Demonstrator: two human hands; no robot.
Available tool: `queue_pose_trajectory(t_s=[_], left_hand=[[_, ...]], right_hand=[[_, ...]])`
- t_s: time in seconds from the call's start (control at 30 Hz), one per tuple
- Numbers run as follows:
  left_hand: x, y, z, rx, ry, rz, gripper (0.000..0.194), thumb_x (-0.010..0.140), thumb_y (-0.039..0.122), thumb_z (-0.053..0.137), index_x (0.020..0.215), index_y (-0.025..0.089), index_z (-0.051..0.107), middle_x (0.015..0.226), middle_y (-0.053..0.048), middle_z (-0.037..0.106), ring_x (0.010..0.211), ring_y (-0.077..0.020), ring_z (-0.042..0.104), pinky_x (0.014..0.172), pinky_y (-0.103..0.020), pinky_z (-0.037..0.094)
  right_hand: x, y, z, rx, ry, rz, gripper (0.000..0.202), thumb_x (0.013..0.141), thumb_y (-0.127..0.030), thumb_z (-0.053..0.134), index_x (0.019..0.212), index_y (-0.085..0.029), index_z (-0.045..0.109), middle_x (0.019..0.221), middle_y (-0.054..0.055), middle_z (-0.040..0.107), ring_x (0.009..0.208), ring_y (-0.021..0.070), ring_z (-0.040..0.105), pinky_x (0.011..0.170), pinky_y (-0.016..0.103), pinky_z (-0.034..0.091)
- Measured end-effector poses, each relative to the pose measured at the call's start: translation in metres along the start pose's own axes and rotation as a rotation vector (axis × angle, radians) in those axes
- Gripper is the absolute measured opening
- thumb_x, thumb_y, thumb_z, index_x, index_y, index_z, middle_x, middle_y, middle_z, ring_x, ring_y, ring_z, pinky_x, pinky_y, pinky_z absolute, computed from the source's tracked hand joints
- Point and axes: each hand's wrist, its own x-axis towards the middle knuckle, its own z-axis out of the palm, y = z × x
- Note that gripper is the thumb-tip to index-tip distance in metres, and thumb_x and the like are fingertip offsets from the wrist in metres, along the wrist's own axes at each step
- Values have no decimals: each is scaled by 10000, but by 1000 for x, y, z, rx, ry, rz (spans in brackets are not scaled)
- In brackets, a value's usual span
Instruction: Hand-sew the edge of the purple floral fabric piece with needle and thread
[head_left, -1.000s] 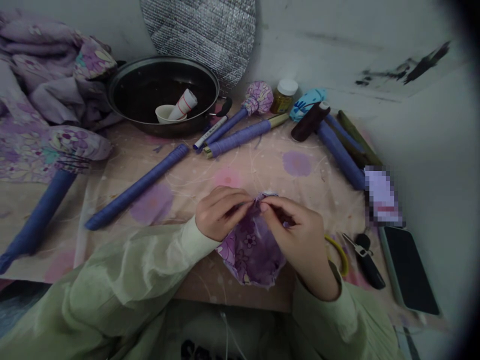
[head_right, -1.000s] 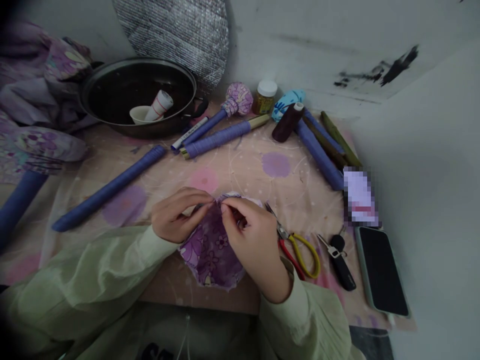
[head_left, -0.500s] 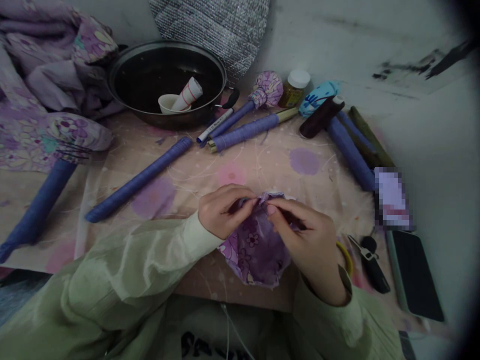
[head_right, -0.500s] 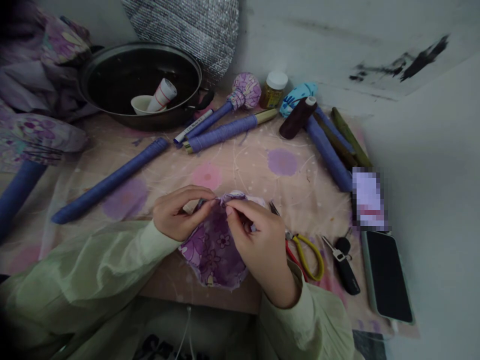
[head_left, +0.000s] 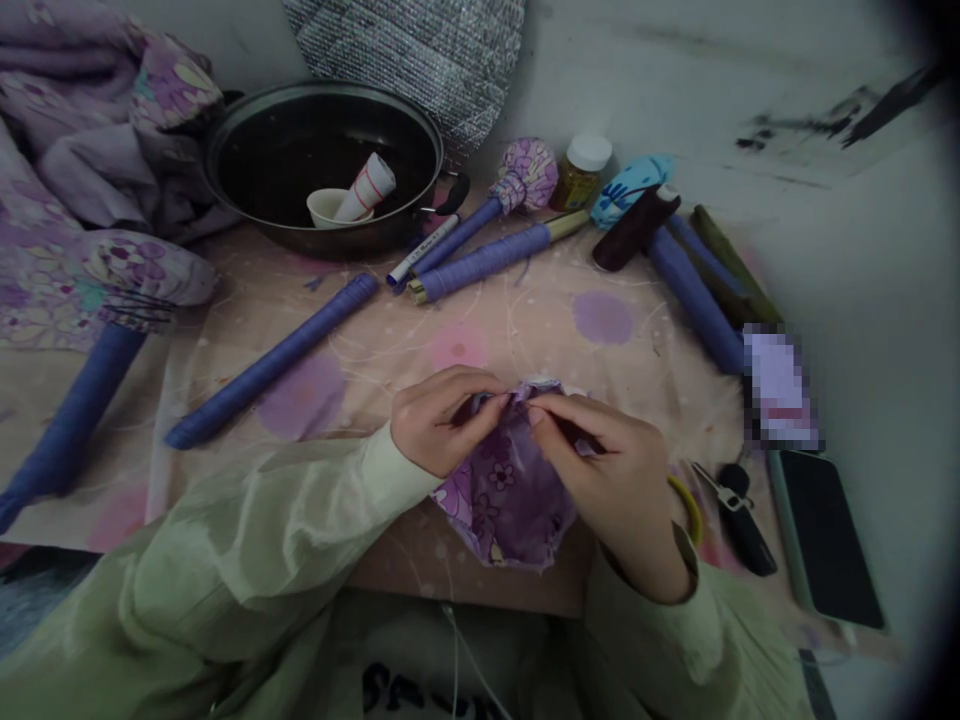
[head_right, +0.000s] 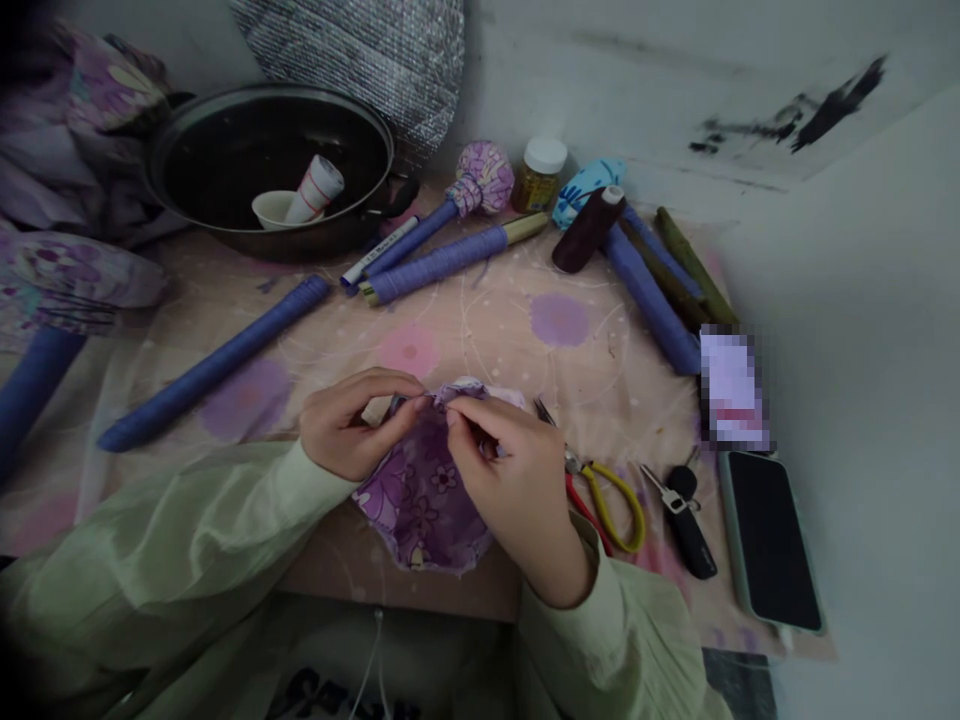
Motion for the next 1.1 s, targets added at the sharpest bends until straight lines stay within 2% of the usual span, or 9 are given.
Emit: queue_pose_trajectory(t_s=[0.2, 0.47, 0.73, 1.1], left_hand=[[-1, -1, 0, 13, 1, 57, 69, 808, 94, 659, 853, 143, 678, 790, -53, 740, 724, -121, 697, 702, -220, 587], [-1, 0, 0, 20, -10, 71, 72, 808, 93, 661, 857, 139, 687, 803, -60, 748, 732, -128, 706, 709, -227, 597], [-1, 1, -1, 21, 0, 44, 60, 806, 99, 660, 842, 144, 677, 783, -52, 745, 710, -122, 702, 689, -221, 591], [-3, -1, 1, 3, -24, 136, 121, 809, 78, 658, 906, 148, 674, 818, -66, 745, 765, -148, 707, 702, -271, 598]], right_hand=[[-1, 1, 1, -17, 12, -22, 139, 811, -105, 603, 789, -169, 724, 716, 7, 733, 637, 125, 663, 598, 222, 486], [0, -1, 1, -3, 6, 9, 124, 813, -104, 608, 787, -149, 720, 641, -13, 689, 528, 86, 580, 555, 210, 451], [-2, -2, 1, 9, 5, 24, 119, 816, -115, 609, 787, -154, 718, 646, -14, 689, 537, 89, 588, 561, 212, 453], [-1, -3, 3, 1, -7, 14, 143, 837, -151, 591, 770, -165, 717, 608, -13, 665, 521, 106, 587, 544, 236, 447]])
